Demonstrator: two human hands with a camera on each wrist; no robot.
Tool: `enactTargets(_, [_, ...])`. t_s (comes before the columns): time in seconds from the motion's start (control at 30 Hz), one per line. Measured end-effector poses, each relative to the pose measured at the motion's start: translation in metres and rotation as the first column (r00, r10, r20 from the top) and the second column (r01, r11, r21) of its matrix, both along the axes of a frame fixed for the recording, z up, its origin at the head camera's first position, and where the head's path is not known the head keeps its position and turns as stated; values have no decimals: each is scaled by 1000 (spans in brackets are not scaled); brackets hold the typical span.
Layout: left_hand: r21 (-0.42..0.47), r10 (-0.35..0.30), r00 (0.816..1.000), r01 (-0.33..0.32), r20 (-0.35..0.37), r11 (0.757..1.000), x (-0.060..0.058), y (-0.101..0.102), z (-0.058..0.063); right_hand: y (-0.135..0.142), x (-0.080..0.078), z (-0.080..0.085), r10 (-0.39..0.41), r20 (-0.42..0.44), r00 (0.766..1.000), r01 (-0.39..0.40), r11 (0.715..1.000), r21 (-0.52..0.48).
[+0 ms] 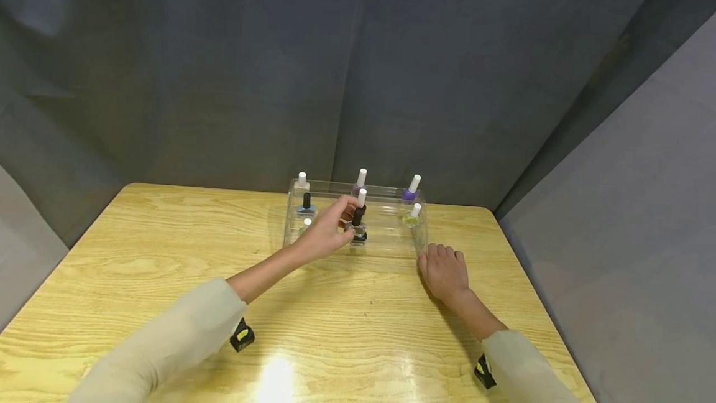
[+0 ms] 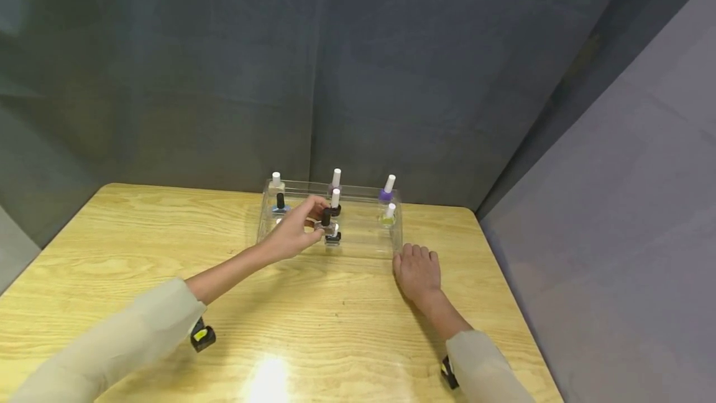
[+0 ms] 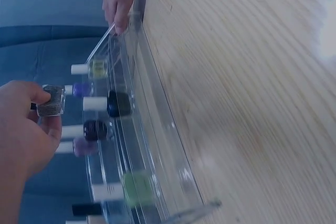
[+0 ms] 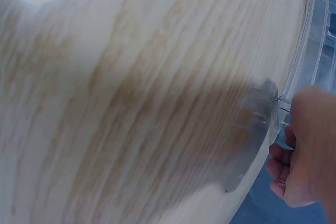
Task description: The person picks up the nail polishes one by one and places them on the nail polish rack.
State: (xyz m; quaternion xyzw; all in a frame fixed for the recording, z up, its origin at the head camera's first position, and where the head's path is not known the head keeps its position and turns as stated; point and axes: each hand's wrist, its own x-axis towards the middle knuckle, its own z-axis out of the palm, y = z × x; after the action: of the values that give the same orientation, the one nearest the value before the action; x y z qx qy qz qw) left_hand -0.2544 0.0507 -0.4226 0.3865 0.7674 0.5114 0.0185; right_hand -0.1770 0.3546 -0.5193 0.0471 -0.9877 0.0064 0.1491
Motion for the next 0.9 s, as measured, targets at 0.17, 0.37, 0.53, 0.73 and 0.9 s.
enactTargets(0.17, [-20,-23,1000,23,-13,1000,2,23,-4,-1,0,2,-20,44,999,20,1000,2])
enactTargets(0.37, [-64,-17,999,15,-31,998,5,49,-6,-2,0,4,-34,57,998,32,999,27])
enactTargets(0.53, [-68,-20,997,15,-75,998,5,68,-7,-1,0,4,-37,52,998,36,999,23])
enactTargets(0.73, [-63,-9,997,4,-80,998,3,87,-15,0,0,4,-69,92,993,68,998,14])
enactTargets(0.9, [-90,3,998,-8,-61,996,1,99,-24,1,0,4,-76,101,992,74,997,22])
